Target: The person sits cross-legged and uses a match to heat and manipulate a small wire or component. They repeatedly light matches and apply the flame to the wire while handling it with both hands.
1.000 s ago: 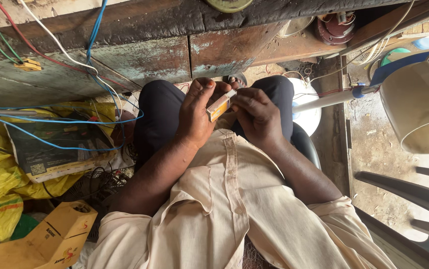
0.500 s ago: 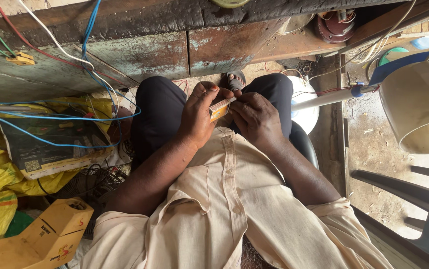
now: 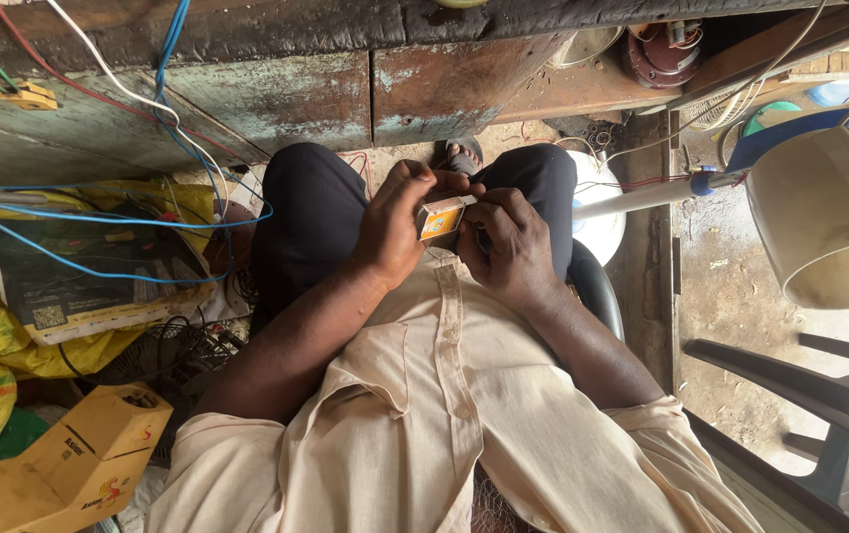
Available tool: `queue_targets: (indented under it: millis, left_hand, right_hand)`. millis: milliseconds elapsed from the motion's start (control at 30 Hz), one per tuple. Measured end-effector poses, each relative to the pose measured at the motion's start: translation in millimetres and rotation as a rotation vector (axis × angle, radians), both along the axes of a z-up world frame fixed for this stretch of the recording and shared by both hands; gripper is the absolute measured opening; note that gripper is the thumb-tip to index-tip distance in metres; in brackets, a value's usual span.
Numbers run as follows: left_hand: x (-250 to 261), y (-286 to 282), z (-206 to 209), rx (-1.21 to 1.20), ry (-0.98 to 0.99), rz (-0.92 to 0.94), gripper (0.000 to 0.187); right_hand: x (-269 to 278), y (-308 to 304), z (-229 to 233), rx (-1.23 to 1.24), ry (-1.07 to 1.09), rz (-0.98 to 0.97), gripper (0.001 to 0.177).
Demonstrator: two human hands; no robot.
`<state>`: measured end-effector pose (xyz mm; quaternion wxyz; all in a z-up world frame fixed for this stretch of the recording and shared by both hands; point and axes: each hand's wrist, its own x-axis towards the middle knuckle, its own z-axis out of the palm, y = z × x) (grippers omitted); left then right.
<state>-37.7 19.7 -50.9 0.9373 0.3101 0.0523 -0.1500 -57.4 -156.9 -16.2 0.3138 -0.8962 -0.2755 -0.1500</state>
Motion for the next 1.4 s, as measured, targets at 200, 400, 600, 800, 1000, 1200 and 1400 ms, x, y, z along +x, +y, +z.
queue_targets:
  millis: [200, 400, 600, 800, 1000, 1200, 1400]
  left_hand:
    - [1.6, -6.2, -4.1, 0.331, -0.032, 0.034, 0.014]
    - [1.6, -9.7, -3.6, 0.391, -0.045, 0.079, 0.013]
    - [3.2, -6.4, 2.1, 0.626, -0.306, 0.237, 0.015]
    - [1.4, -3.7, 25.1, 0.906, -0.562, 0.279, 0.011]
    - [6.4, -11.8, 38.8, 1.040, -0.701, 0.303, 0.012]
    - [7.9, -20.4, 43.8, 1.049, -0.712, 0.313, 0.013]
    - [5.4, -23.0, 49.4, 1.006, -0.685, 0.296, 0.013]
  right_hand:
    - [0.4, 2.1, -5.1, -0.032, -0.040, -0.011, 0.028]
    - [-1.6, -4.2, -11.8, -0.025, -0.021, 0.010, 0.026]
    - [-0.9, -20.0, -19.9, 0.014, 0.185, -0.066, 0.020]
    - [-14.0, -36.2, 19.4, 0.236, 0.237, -0.104, 0.032]
    - [-15.8, -28.8, 39.7, 0.369, 0.008, 0.003, 0.020]
    - [-23.8, -25.9, 69.3, 0.159, -0.364, 0.178, 0.015]
    - [21.6, -21.3, 36.7, 0.206, -0.179, -0.222, 0.014]
